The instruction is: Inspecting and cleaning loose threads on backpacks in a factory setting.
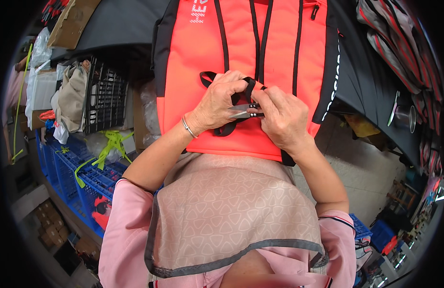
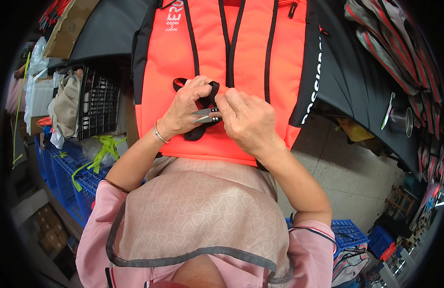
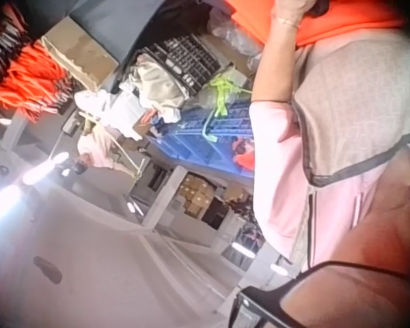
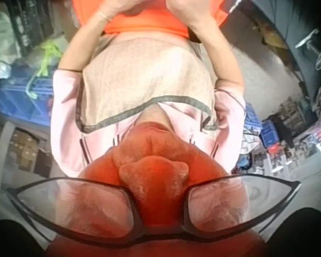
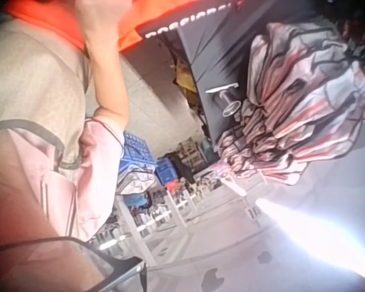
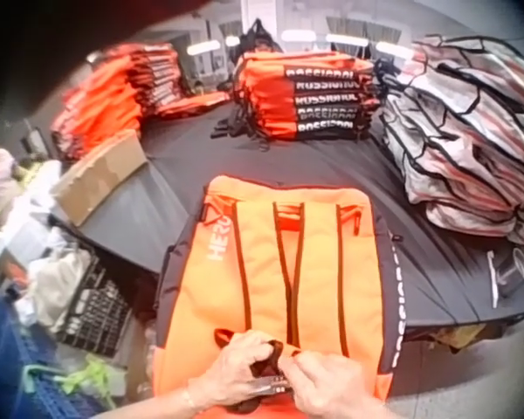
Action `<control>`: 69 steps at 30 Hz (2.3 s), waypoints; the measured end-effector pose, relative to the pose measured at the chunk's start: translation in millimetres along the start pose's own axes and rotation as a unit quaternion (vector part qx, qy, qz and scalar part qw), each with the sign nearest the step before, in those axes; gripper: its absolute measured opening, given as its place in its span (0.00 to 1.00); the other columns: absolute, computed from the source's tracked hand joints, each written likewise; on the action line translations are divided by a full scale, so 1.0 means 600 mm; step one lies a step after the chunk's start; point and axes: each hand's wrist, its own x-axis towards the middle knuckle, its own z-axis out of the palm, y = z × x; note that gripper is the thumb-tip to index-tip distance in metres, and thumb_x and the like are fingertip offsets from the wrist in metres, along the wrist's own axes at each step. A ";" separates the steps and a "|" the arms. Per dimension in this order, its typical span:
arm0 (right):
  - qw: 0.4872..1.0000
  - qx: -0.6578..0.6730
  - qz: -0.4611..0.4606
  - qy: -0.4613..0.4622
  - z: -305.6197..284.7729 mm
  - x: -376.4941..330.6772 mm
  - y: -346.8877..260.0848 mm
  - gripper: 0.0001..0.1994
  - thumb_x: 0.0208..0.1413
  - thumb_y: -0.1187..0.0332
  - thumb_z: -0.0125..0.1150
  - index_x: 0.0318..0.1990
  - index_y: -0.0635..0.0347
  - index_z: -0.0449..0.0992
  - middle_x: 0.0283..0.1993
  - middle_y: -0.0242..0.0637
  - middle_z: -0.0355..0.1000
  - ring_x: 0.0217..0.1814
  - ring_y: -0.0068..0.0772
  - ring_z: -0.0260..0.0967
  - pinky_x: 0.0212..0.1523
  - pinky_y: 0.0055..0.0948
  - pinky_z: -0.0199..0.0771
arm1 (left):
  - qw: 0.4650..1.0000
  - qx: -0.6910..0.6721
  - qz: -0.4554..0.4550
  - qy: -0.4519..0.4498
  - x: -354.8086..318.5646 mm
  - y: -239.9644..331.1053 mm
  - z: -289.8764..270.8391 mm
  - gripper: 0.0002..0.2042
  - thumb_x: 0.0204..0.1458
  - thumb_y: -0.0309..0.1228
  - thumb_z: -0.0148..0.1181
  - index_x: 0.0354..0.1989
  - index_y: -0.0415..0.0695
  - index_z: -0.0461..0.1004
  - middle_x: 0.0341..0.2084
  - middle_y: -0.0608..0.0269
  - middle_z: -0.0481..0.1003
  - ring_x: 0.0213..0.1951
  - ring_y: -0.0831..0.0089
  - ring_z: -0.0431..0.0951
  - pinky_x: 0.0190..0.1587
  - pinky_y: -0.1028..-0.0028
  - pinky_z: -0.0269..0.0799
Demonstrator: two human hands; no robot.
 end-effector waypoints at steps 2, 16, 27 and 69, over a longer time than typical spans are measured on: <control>1.000 -0.001 0.022 -0.013 0.005 0.005 0.001 0.10 0.45 0.77 0.61 0.37 0.60 0.73 0.31 0.34 0.66 0.26 0.33 0.69 0.22 0.33 0.67 | 1.000 -0.009 -0.001 0.008 0.001 -0.002 0.006 0.19 0.35 0.34 0.76 0.35 0.42 0.75 0.30 0.62 0.69 0.37 0.63 0.70 0.42 0.67 0.64; 0.737 0.502 0.387 -0.233 -0.071 -0.033 -0.012 0.09 0.56 0.74 0.65 0.30 0.66 0.69 0.27 0.31 0.62 0.27 0.19 0.59 0.30 0.23 0.62 | 0.999 0.032 0.013 0.041 0.002 -0.007 0.011 0.19 0.36 0.43 0.77 0.30 0.44 0.77 0.28 0.66 0.69 0.34 0.67 0.69 0.41 0.68 0.62; 0.882 0.297 0.364 -0.022 -0.022 -0.004 0.011 0.09 0.51 0.80 0.67 0.40 0.65 0.78 0.31 0.34 0.68 0.31 0.22 0.67 0.34 0.25 0.70 | 0.999 -0.001 0.020 0.041 0.000 -0.003 0.012 0.21 0.34 0.45 0.77 0.29 0.43 0.77 0.26 0.66 0.67 0.33 0.68 0.67 0.41 0.68 0.62; 0.696 0.346 0.588 0.222 -0.049 -0.108 0.143 0.15 0.55 0.58 0.69 0.36 0.63 0.77 0.26 0.20 0.66 0.25 0.10 0.57 0.26 0.16 0.56 | 0.884 0.382 -0.118 0.243 0.017 -0.155 -0.158 0.48 0.46 0.57 0.67 0.64 0.27 0.58 0.57 0.32 0.67 0.61 0.44 0.67 0.62 0.58 0.64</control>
